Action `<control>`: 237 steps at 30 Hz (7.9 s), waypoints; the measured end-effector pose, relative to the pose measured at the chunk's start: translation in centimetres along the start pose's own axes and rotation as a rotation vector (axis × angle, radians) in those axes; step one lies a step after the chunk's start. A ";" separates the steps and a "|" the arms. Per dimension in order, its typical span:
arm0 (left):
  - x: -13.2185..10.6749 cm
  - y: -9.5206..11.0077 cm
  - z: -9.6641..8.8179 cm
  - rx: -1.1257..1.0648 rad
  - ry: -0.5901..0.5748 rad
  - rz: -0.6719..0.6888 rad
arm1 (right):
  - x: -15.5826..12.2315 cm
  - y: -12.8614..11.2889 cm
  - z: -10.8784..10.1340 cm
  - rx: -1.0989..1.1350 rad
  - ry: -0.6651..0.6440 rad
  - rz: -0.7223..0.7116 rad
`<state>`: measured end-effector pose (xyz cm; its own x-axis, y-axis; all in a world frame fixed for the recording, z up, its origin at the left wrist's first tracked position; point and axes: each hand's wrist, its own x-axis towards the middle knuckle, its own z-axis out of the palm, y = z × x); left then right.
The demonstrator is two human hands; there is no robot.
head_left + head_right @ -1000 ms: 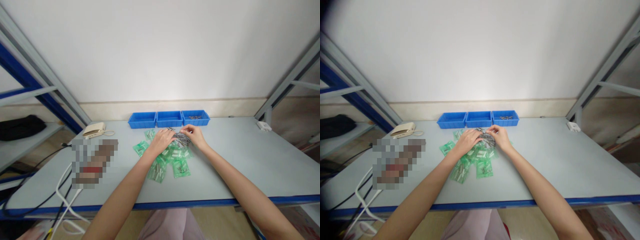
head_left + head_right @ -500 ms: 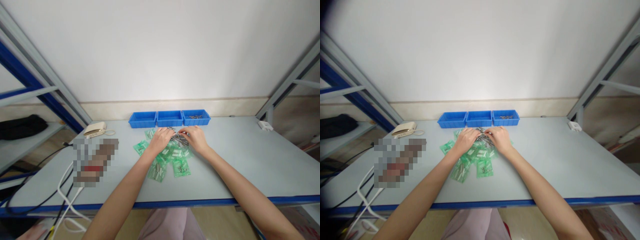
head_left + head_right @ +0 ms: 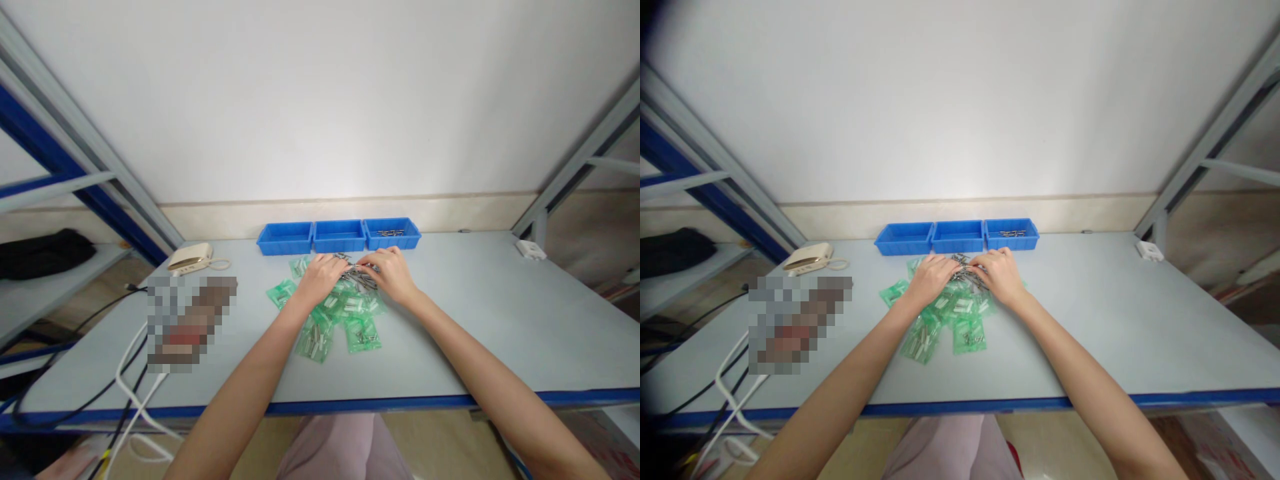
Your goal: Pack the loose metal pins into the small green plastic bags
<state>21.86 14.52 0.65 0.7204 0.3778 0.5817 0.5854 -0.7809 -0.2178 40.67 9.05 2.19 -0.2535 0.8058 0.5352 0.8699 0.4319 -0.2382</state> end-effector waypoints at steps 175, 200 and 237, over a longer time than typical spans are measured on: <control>0.0 0.1 0.6 -0.211 -0.033 -0.194 | -0.1 0.8 0.8 -0.101 -0.027 -0.156; -0.5 -1.6 1.0 -0.145 -0.058 -0.398 | 2.2 3.4 2.1 -0.347 0.080 0.136; -0.4 -0.2 0.9 -0.050 0.071 -0.014 | 0.5 0.4 1.3 0.153 -0.059 0.205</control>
<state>21.80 14.94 -0.28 0.6828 0.3543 0.6390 0.5747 -0.8004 -0.1703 40.37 10.15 1.31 -0.1070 0.9029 0.4164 0.8327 0.3102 -0.4587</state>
